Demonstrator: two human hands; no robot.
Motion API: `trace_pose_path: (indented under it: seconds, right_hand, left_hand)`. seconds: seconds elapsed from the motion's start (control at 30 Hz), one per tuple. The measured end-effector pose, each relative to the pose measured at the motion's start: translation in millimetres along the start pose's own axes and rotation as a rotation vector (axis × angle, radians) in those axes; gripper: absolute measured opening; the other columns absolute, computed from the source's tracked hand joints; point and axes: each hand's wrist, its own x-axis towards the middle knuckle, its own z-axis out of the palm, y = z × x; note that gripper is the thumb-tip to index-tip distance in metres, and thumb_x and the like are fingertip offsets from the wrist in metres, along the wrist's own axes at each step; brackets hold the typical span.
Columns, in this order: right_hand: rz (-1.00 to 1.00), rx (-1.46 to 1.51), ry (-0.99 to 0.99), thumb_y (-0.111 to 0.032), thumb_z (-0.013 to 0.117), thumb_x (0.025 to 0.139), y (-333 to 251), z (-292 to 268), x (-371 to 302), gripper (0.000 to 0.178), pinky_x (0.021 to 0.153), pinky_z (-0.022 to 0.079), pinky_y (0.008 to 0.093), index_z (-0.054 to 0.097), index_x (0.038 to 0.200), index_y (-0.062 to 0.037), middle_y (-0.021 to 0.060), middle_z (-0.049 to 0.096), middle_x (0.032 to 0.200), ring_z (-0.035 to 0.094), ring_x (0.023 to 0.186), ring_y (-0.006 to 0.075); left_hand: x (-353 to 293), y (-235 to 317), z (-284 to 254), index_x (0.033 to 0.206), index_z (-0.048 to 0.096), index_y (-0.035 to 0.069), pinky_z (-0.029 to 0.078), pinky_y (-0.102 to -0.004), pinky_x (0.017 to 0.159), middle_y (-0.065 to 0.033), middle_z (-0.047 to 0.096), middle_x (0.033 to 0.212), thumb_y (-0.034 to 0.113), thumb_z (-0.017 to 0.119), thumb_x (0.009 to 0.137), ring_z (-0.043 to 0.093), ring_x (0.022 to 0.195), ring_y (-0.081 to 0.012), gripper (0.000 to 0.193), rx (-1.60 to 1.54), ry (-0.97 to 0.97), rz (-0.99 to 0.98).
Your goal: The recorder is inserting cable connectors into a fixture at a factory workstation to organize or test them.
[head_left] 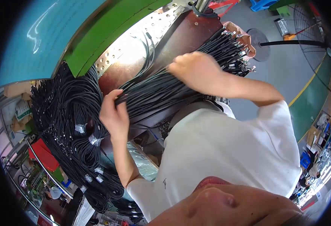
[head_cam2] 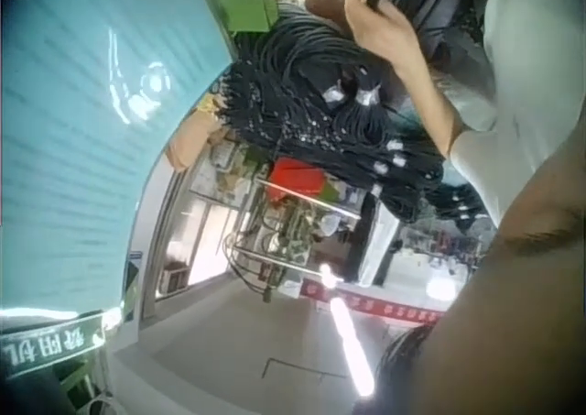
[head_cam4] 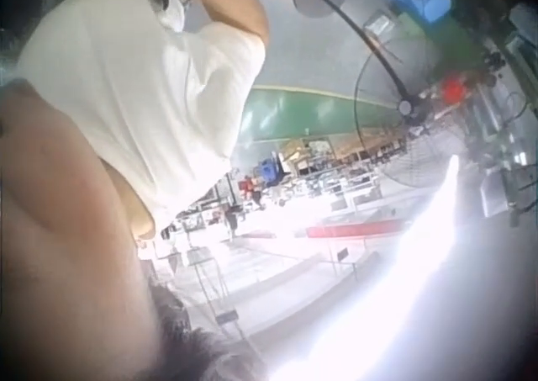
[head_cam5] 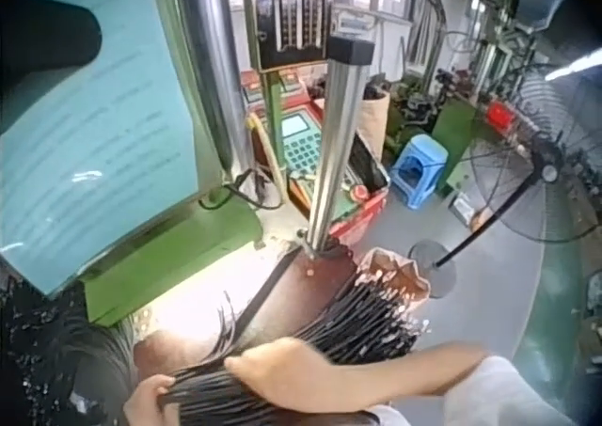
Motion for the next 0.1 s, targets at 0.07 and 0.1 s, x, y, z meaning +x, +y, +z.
trace_pose_path:
  seconds: [0.07,0.1]
  right_hand:
    - [0.102,-0.149,0.045,-0.012,0.056,0.076,36,-14,-28,0.010,0.060,0.049,0.0278,0.059,0.086,-0.0114,0.0040,0.059,0.079,0.062,0.073,0.0194]
    - [0.103,-0.156,0.040,-0.012,0.056,0.076,38,-13,-28,0.010,0.060,0.049,0.0278,0.059,0.086,-0.0114,0.0040,0.059,0.079,0.062,0.073,0.0194]
  left_hand:
    - [3,-2,-13,0.093,0.062,0.004,0.048,-0.0326,0.068,-0.0148,0.063,0.085,0.002,0.055,0.081,0.063,0.077,-0.0278,0.014,-0.070,-0.064,-0.109]
    - [7,0,-11,0.094,0.062,0.004,0.047,-0.0333,0.067,-0.0154,0.064,0.088,0.006,0.057,0.083,0.064,0.077,-0.0274,0.013,-0.055,-0.259,-0.161]
